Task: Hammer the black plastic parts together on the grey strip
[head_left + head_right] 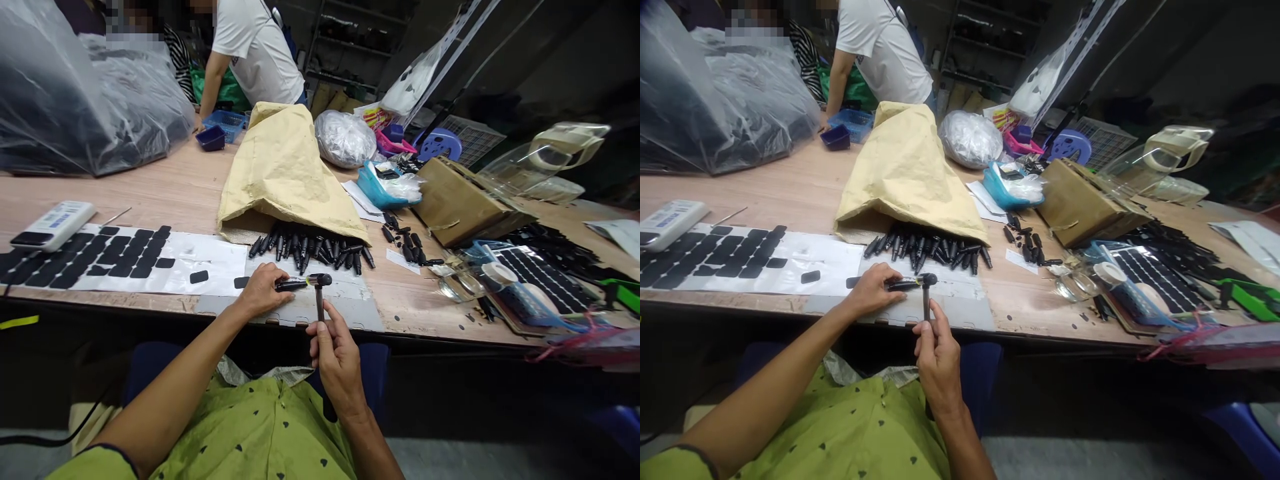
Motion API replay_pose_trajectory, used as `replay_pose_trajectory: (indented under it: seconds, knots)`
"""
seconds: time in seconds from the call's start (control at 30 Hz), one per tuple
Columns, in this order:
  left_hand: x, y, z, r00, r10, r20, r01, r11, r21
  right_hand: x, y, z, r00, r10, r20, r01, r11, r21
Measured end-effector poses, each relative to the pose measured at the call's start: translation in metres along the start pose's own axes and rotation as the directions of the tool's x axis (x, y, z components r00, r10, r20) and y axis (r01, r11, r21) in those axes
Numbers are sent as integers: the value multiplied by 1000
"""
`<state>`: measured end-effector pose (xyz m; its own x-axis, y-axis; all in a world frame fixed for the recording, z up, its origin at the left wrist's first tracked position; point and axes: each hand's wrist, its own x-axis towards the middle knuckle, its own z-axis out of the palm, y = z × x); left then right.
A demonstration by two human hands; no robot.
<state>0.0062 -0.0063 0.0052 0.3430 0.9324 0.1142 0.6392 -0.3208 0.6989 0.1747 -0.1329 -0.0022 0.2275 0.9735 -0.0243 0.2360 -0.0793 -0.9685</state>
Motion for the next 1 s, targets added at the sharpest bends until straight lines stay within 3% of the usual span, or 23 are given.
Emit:
replay_pose_trajectory:
  seconds: [0.4,0.77,1.0]
  knots:
    - [4,2,5,999,-33,6,33,998,51,3,2,2,997,26,69,-21,997,-79]
    - [3,6,3,998,-53,26,52,998,25,7,-5,-1,991,-122,61,134,959,-249]
    - [4,5,5,999,-52,9,51,998,21,7,-3,-2,990,-94,103,120,950,-287]
